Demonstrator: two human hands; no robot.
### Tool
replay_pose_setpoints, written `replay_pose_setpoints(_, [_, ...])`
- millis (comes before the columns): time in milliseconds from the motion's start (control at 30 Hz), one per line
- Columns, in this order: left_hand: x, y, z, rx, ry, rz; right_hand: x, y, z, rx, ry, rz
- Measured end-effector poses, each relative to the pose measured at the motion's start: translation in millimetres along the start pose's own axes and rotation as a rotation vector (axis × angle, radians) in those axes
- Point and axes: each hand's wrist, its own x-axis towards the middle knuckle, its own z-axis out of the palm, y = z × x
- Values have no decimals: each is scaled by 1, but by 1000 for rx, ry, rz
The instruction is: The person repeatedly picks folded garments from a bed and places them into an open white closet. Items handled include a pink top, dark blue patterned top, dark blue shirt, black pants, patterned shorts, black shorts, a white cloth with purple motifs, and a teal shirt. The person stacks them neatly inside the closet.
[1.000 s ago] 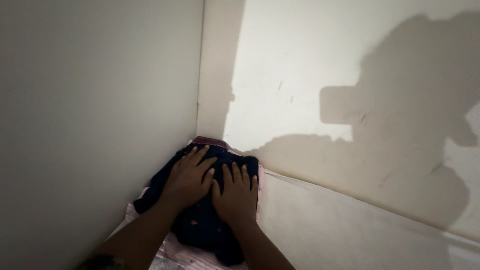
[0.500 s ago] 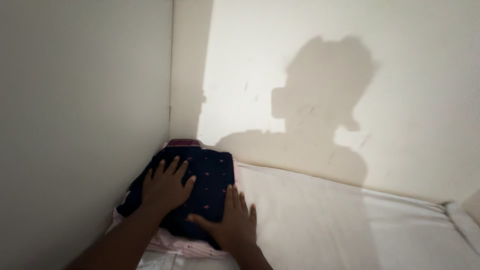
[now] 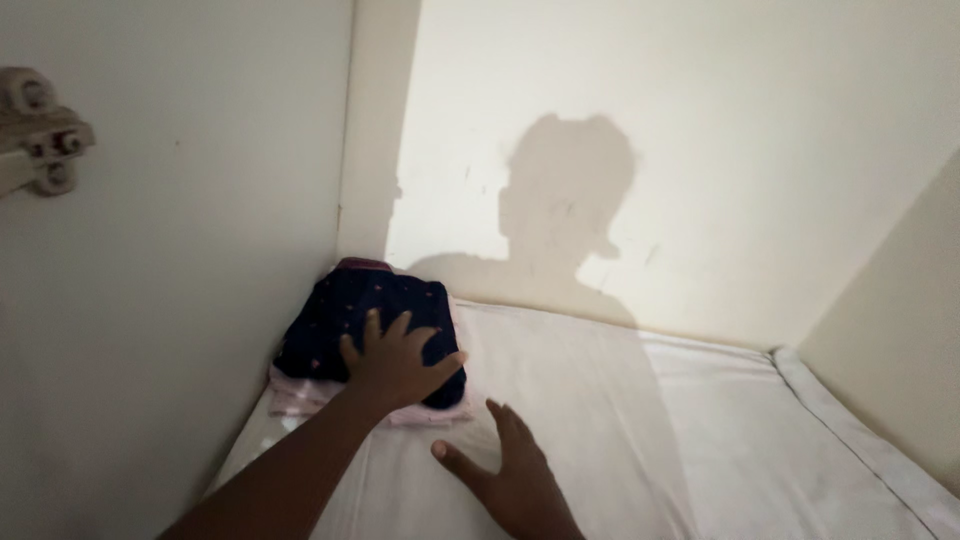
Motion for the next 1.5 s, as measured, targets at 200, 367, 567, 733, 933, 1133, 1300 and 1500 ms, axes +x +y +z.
replay_pose_setpoints(200, [-53,58,-19,-67,61,213,-59,-10,-47,-1,107,-40])
replay_pose_setpoints(367, [-107,88,-16,-58,113,396,-100,12,-76,-50,279,-99])
replay_pose_setpoints(567, [-180,114,-5,-112,172,622,-182,37,-112,-102,364,-96])
replay_pose_setpoints(733, [-249,136,0,-284,204,762,-254,40,-135,-122,465,-92])
replay_pose_setpoints(933, [-320,170,-4,-345,155,845,-320,32,-145,-94,577,-161])
replay_pose_setpoints(1133, [-374,197,-13,-348,115,934,-378,23,-163,-170,652,-63])
replay_pose_setpoints(1300, [-415,202,-19,-366,78,1034,-431,16,-164,-216,728,68])
replay_pose_setpoints(1500, [-473,198,-17,-341,73,1182,-517,12,-137,-368,886,45])
